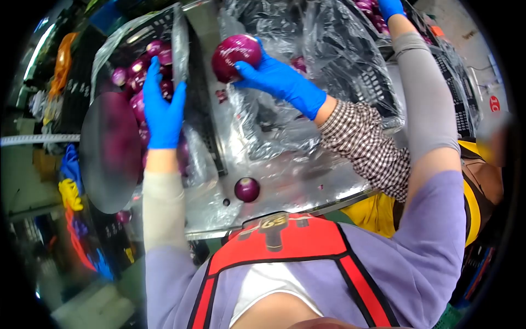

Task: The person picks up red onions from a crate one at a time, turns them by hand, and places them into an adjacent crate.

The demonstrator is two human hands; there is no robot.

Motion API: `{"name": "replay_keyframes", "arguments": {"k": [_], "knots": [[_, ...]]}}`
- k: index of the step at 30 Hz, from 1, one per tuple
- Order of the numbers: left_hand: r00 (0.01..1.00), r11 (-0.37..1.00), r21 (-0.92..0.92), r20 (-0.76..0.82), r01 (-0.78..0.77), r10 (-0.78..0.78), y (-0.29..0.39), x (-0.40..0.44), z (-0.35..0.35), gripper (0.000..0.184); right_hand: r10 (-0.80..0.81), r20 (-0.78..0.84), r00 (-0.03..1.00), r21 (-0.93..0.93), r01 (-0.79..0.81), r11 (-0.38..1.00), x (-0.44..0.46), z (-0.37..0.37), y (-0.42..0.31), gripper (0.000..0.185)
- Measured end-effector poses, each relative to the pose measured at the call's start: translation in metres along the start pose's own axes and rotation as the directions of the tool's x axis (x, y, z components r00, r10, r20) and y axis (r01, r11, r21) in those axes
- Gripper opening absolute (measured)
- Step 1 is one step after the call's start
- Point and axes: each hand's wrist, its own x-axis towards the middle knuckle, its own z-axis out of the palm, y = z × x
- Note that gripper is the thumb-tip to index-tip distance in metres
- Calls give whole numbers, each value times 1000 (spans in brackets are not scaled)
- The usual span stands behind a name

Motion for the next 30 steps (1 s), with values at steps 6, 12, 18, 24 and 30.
{"name": "replay_keyframes", "arguments": {"k": [6,12,18,24,30], "knots": [[988,981,-191,-146,15,-44,71,-32,-28,55,-3,136,991,621,-83,779,21,-5,2,53],[977,959,-236,179,155,-114,132,-148,-46,54,-208,319,925,-762,381,524,6,-21,-119,80],[931,918,-200,201,342,-303,145,-215,-61,58,-176,228,958,-863,282,420,-3,12,-119,73],[878,873,-214,310,438,-365,142,-238,-67,61,-445,-3,895,-758,289,585,-27,34,-134,64],[969,881,-407,146,240,-197,128,-211,-97,70,-277,-33,960,201,277,940,-92,100,-167,65]]}}
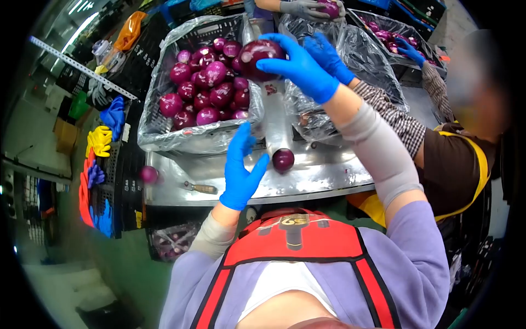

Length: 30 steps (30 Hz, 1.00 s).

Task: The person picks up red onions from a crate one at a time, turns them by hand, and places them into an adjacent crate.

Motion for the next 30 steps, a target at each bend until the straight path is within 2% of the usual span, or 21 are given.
{"name": "replay_keyframes", "arguments": {"k": [2,4,5,6,8,9,12,15,20,23,24,26,28,30], "knots": [[999,1000,-3,10,-30,30,8,15,-23,75,207,19,978,252,-205,946,-28,31,-13,61],[990,992,-19,-73,-126,124,13,29,-45,79,168,93,981,434,-192,880,-49,60,-9,59],[989,987,-74,-43,-144,141,18,36,-56,84,229,122,966,539,-259,802,-59,74,-7,59],[988,985,-77,-27,-154,152,21,42,-67,84,213,181,960,591,-279,757,-64,86,-3,60],[947,947,7,38,-320,319,23,50,-83,89,247,153,957,673,-283,683,-77,113,-7,62],[955,957,-76,76,-281,286,26,50,-90,92,239,128,962,725,-255,640,-82,124,-8,62],[944,953,-187,182,-240,274,23,49,-103,94,256,76,964,729,-229,645,-90,138,-4,61],[931,960,-150,249,-236,267,22,47,-111,97,274,17,962,738,-197,646,-97,151,-1,60],[939,960,-124,209,-251,272,8,38,-114,99,323,-32,946,710,-206,674,-100,168,2,59],[976,951,-310,205,-6,73,-2,33,-121,96,337,35,941,648,-278,709,-103,171,8,64],[977,954,-299,202,-3,66,-2,33,-125,96,336,45,941,655,-282,701,-103,171,9,64],[966,770,-597,237,225,-99,-4,33,-132,93,399,65,915,533,-370,761,-101,171,14,66],[952,720,-627,255,298,-172,-9,31,-140,78,402,80,912,527,-381,760,-102,172,18,66],[918,595,-700,304,396,-254,-18,30,-142,69,385,115,916,488,-389,781,-103,166,26,63]]}}
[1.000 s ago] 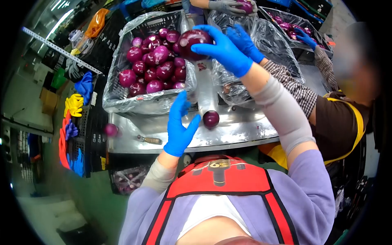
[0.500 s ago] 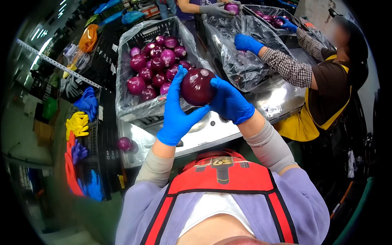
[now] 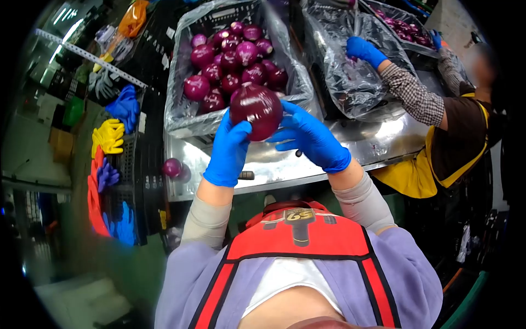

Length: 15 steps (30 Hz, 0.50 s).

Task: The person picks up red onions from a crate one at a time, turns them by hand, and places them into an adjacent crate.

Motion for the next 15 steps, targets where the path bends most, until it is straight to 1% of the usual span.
{"name": "replay_keyframes", "arguments": {"k": [1,2,4,5,6,8,9,11,12,14,15], "knots": [[998,995,-78,-28,55,-57,2,-2,2,67,-33,-11,999,3,33,999,-1,-10,6,58],[989,971,-215,-79,108,-128,-1,1,1,66,-118,-37,992,-65,116,991,-1,-18,9,50],[973,878,-457,-101,142,-210,4,6,5,67,-206,-278,938,-216,148,965,-11,-39,15,44],[970,845,-512,-86,154,-229,7,9,7,68,-283,-365,887,-315,168,934,-16,-55,23,44],[968,844,-516,-103,146,-231,6,11,3,68,-364,-438,822,-414,176,893,-21,-73,33,44],[953,663,-707,52,246,-298,8,14,-5,65,-510,-502,699,-523,225,822,-32,-105,52,45],[951,656,-726,-10,206,-309,8,16,-2,68,-503,-500,705,-516,223,827,-38,-119,61,45],[952,645,-737,-5,204,-307,7,19,-7,69,-561,-535,632,-664,96,741,-50,-140,79,54],[952,631,-747,9,209,-304,7,20,-9,69,-553,-537,636,-659,92,746,-55,-148,87,54],[951,631,-751,-13,194,-308,7,22,-8,69,-531,-541,652,-788,-174,590,-63,-162,102,65],[952,630,-755,-27,180,-305,8,22,-7,69,-468,-582,665,-744,-203,637,-63,-166,110,75]]}}
